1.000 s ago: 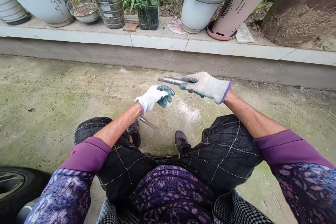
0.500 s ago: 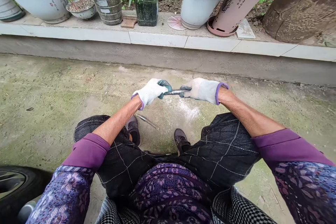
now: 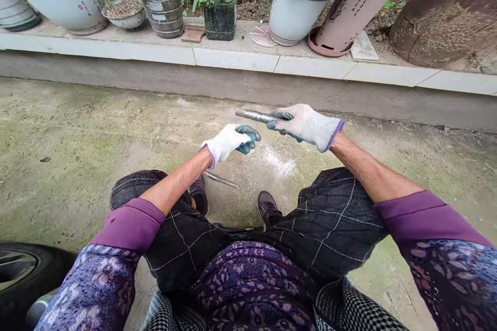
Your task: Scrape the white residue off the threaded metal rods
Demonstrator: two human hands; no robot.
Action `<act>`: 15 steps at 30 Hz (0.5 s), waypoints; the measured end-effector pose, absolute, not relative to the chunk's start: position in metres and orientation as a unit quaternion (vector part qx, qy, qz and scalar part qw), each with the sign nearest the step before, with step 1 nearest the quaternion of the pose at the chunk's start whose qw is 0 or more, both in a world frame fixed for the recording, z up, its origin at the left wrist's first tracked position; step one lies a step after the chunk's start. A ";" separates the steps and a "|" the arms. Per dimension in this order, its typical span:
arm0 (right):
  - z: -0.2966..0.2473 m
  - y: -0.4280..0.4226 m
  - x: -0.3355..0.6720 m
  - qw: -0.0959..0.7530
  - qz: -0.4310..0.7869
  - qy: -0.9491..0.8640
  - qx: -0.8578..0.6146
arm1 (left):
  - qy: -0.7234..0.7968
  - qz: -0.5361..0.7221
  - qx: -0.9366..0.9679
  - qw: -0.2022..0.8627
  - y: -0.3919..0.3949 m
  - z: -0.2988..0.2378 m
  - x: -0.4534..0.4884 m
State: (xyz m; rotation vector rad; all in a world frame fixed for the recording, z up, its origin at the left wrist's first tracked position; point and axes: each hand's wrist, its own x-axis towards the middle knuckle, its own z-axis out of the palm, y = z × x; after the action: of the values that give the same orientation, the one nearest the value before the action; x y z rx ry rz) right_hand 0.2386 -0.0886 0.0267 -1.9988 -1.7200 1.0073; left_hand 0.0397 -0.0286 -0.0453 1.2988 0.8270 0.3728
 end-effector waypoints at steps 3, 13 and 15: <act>0.029 -0.094 0.240 0.178 0.439 -0.591 -0.653 | 0.391 0.183 0.592 0.680 -0.026 -0.046 0.040; 0.010 -0.088 0.250 -0.048 0.399 -0.679 -0.615 | 0.395 0.156 0.698 0.577 -0.015 -0.030 0.036; 0.007 -0.082 0.250 -0.055 0.307 -0.699 -0.644 | 0.397 0.158 0.693 0.581 -0.016 -0.031 0.037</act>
State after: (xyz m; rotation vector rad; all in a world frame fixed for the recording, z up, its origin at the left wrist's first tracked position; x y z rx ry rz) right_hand 0.2504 -0.0825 0.0070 -2.0964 -2.2769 0.9997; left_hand 0.0371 -0.0162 -0.0311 1.6199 0.9275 0.3694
